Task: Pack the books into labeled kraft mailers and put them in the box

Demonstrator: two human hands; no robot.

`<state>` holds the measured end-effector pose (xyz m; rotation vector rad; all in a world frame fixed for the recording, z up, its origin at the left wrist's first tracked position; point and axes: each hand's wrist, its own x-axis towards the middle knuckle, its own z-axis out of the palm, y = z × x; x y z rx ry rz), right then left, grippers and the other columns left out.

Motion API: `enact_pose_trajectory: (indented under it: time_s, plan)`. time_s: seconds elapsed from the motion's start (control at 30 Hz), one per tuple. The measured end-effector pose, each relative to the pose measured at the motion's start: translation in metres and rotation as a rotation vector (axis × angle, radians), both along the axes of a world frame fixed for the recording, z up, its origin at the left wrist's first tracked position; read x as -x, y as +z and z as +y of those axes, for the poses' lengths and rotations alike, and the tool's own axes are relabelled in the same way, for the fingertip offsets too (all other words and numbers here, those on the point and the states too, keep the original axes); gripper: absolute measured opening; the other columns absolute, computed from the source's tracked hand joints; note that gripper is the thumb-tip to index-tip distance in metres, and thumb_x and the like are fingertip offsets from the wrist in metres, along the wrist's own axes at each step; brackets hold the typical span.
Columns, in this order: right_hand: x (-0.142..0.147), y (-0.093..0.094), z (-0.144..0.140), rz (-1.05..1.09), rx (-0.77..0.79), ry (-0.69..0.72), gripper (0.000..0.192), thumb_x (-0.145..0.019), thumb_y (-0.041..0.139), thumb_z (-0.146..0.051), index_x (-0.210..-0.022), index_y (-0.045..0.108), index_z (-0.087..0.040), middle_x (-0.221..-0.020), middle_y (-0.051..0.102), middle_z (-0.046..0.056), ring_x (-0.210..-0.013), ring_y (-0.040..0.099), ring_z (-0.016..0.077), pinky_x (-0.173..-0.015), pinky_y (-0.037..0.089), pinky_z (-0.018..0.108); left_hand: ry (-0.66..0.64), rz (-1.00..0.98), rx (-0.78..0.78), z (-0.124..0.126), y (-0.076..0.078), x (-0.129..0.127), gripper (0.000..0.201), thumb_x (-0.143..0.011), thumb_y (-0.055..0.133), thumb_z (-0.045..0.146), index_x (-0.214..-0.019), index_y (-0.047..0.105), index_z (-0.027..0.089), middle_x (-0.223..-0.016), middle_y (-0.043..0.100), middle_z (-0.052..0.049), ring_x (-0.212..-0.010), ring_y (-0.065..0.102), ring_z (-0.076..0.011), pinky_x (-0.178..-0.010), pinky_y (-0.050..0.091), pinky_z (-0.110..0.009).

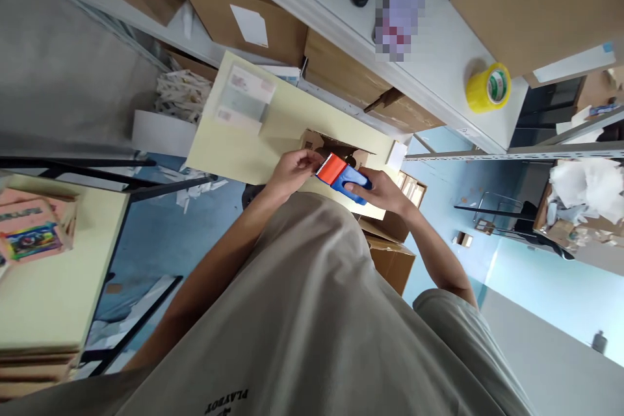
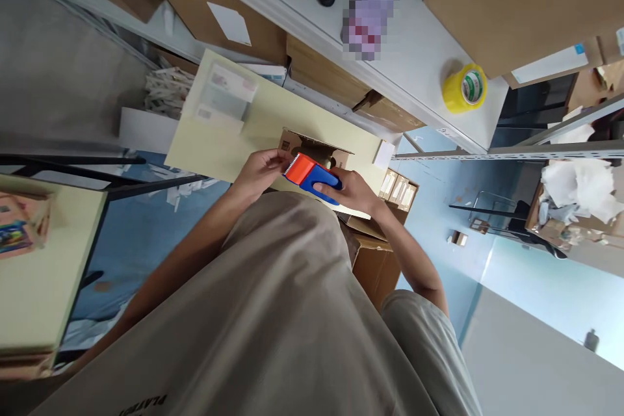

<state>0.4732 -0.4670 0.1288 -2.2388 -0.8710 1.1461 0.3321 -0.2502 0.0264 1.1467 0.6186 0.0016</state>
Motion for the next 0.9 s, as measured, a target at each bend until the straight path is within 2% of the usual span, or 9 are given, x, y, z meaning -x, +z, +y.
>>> enact_pose_trajectory:
  time_s: [0.13, 0.27, 0.33, 0.43, 0.5, 0.6, 0.73, 0.9]
  plan:
    - [-0.011, 0.028, 0.024, -0.02, 0.072, 0.066, 0.079, -0.094, 0.067, -0.104, -0.091, 0.068, -0.025, -0.08, 0.071, 0.003, -0.073, 0.066, 0.0222, -0.066, 0.047, 0.035, 0.106, -0.014, -0.043, 0.0, 0.002, 0.006, 0.023, -0.087, 0.085, 0.042, -0.091, 0.079, 0.02, -0.093, 0.082, -0.006, -0.091, 0.075, -0.0232, -0.083, 0.062, -0.035]
    - [-0.035, 0.07, 0.044, 0.03, 0.186, 0.136, 0.076, -0.097, 0.07, -0.1, -0.096, 0.075, -0.023, -0.079, 0.076, 0.004, -0.071, 0.071, 0.0213, -0.063, 0.05, 0.033, 0.2, -0.028, -0.065, 0.024, 0.0, 0.007, 0.032, -0.087, 0.093, 0.048, -0.094, 0.08, 0.019, -0.088, 0.08, -0.006, -0.088, 0.076, -0.0239, -0.083, 0.064, -0.037]
    - [-0.052, 0.09, 0.047, 0.026, 0.285, 0.19, 0.076, -0.095, 0.074, -0.098, -0.091, 0.075, -0.023, -0.072, 0.074, 0.002, -0.066, 0.069, 0.019, -0.059, 0.047, 0.031, 0.294, 0.01, -0.096, 0.043, -0.011, 0.008, 0.035, -0.087, 0.096, 0.05, -0.093, 0.078, 0.02, -0.082, 0.076, -0.004, -0.084, 0.074, -0.0218, -0.082, 0.063, -0.035]
    - [-0.074, 0.112, 0.049, 0.013, 0.421, 0.241, 0.077, -0.096, 0.073, -0.098, -0.082, 0.073, -0.023, -0.065, 0.071, 0.001, -0.061, 0.066, 0.0174, -0.057, 0.044, 0.031, 0.383, 0.088, -0.09, 0.064, -0.039, 0.01, 0.034, -0.088, 0.096, 0.046, -0.086, 0.075, 0.02, -0.075, 0.07, -0.001, -0.078, 0.069, -0.0175, -0.081, 0.06, -0.032]
    - [-0.081, 0.118, 0.052, 0.014, 0.479, 0.247, 0.077, -0.098, 0.071, -0.097, -0.082, 0.075, -0.022, -0.065, 0.071, 0.002, -0.061, 0.067, 0.0175, -0.057, 0.044, 0.032, 0.367, 0.121, -0.027, 0.067, -0.059, 0.009, 0.035, -0.085, 0.097, 0.045, -0.081, 0.072, 0.02, -0.072, 0.066, 0.0, -0.075, 0.066, -0.016, -0.08, 0.058, -0.031]
    - [-0.08, 0.121, 0.061, 0.004, 0.526, 0.24, 0.077, -0.098, 0.071, -0.098, -0.081, 0.076, -0.022, -0.065, 0.071, 0.002, -0.059, 0.066, 0.0173, -0.057, 0.044, 0.032, 0.338, 0.133, 0.094, 0.057, -0.084, 0.006, 0.039, -0.08, 0.098, 0.047, -0.075, 0.07, 0.021, -0.071, 0.064, 0.0, -0.073, 0.062, -0.0148, -0.078, 0.055, -0.031]
    - [-0.07, 0.119, 0.074, -0.015, 0.529, 0.217, 0.08, -0.094, 0.071, -0.102, -0.078, 0.074, -0.024, -0.059, 0.067, 0.0, -0.055, 0.065, 0.0173, -0.056, 0.045, 0.032, 0.334, 0.124, 0.218, 0.039, -0.108, 0.0, 0.041, -0.074, 0.099, 0.049, -0.072, 0.069, 0.022, -0.074, 0.065, -0.001, -0.071, 0.058, -0.0144, -0.075, 0.05, -0.033]
    - [-0.061, 0.11, 0.084, -0.101, 0.544, 0.221, 0.081, -0.094, 0.067, -0.104, -0.077, 0.072, -0.025, -0.057, 0.065, 0.0, -0.055, 0.065, 0.0182, -0.058, 0.043, 0.034, 0.306, 0.165, 0.253, 0.035, -0.131, -0.005, 0.043, -0.071, 0.1, 0.052, -0.073, 0.069, 0.023, -0.074, 0.065, -0.001, -0.071, 0.058, -0.0165, -0.072, 0.044, -0.033]
